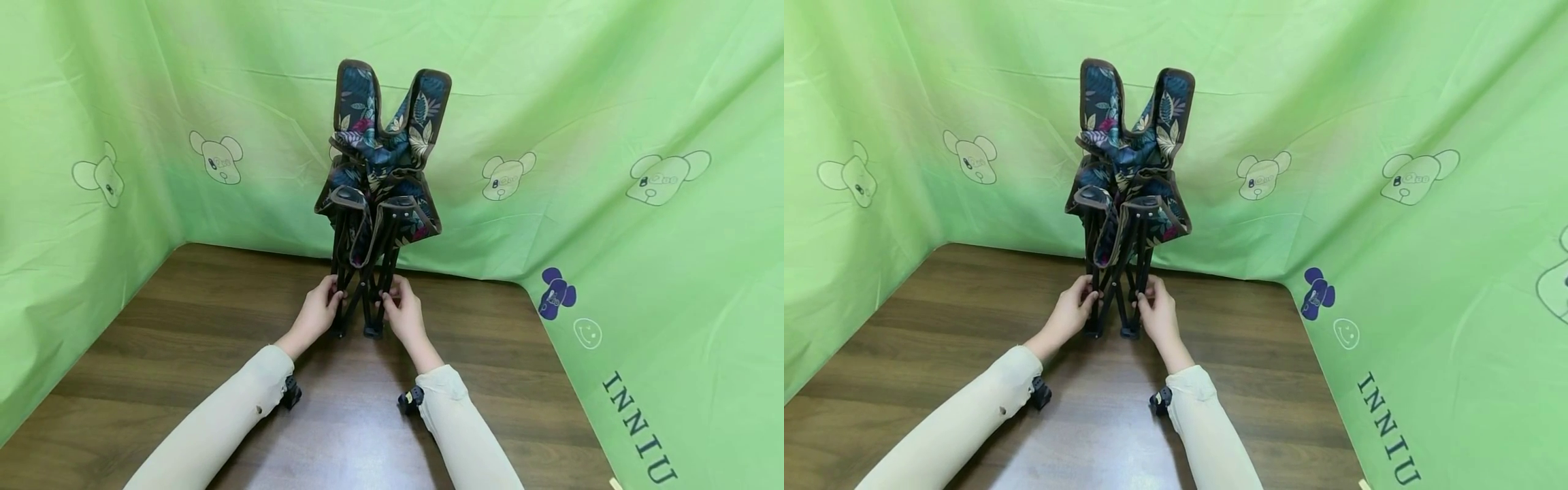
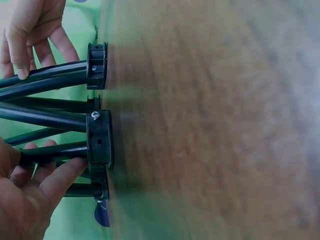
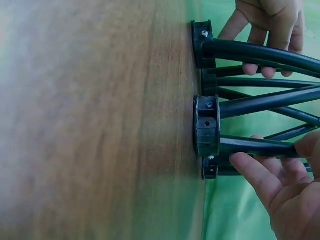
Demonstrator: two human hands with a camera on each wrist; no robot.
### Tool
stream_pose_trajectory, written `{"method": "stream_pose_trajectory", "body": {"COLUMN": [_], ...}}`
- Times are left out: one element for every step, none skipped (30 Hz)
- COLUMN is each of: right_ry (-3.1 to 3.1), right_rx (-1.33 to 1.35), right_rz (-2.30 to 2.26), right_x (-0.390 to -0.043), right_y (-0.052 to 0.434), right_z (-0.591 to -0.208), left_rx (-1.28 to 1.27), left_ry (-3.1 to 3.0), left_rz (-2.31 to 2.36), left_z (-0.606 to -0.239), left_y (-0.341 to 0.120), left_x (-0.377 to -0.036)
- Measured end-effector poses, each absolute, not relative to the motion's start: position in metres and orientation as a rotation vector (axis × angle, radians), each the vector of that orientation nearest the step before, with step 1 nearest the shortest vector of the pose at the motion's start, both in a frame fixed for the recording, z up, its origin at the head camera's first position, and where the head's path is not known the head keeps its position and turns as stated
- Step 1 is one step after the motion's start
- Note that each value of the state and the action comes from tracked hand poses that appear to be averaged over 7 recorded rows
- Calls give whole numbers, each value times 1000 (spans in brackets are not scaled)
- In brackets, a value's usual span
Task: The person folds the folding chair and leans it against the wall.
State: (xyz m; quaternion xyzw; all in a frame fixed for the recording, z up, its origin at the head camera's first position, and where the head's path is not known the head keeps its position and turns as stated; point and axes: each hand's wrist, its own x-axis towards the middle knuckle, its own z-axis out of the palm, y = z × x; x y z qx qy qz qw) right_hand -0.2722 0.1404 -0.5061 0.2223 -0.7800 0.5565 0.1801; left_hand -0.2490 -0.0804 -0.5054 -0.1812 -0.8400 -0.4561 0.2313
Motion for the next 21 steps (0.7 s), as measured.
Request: {"method": "stream_pose_trajectory", "body": {"right_ry": [-2210,-2214,-2219,-2222,-2224,-2225,-2225,-2224,-2224,-2221,-2221,-2221,-2220,-2221,-2222,-2223,-2225,-2225,-2226,-2226,-2225], "right_rx": [622,616,610,603,597,592,589,585,583,582,579,576,575,573,572,572,571,572,573,574,576], "right_rz": [1570,1573,1576,1578,1580,1583,1584,1585,1582,1585,1586,1587,1590,1592,1593,1595,1591,1590,1590,1586,1584], "right_x": [-272,-272,-273,-273,-273,-273,-273,-273,-273,-274,-274,-274,-274,-274,-274,-274,-273,-273,-273,-273,-273], "right_y": [140,140,140,139,139,139,139,139,138,138,138,138,138,138,138,138,138,138,138,138,138], "right_z": [-506,-506,-506,-506,-506,-506,-506,-506,-506,-506,-506,-506,-506,-507,-507,-507,-507,-507,-506,-506,-506], "left_rx": [-495,-490,-485,-480,-481,-482,-480,-480,-480,-479,-479,-475,-472,-470,-467,-464,-462,-459,-456,-452,-451], "left_ry": [-2310,-2312,-2314,-2317,-2316,-2315,-2314,-2312,-2309,-2305,-2301,-2300,-2298,-2296,-2294,-2292,-2291,-2288,-2286,-2283,-2282], "left_rz": [-1256,-1256,-1259,-1261,-1265,-1270,-1279,-1286,-1290,-1293,-1296,-1297,-1296,-1294,-1291,-1289,-1290,-1293,-1294,-1295,-1295], "left_z": [-506,-506,-506,-506,-505,-505,-505,-505,-505,-505,-505,-505,-505,-505,-505,-505,-504,-504,-504,-504,-503], "left_y": [-80,-80,-80,-80,-80,-79,-79,-79,-78,-78,-77,-77,-77,-77,-76,-76,-76,-76,-76,-75,-75], "left_x": [-250,-250,-250,-251,-251,-251,-251,-251,-251,-251,-251,-251,-251,-251,-250,-249,-249,-248,-247,-247,-247]}}
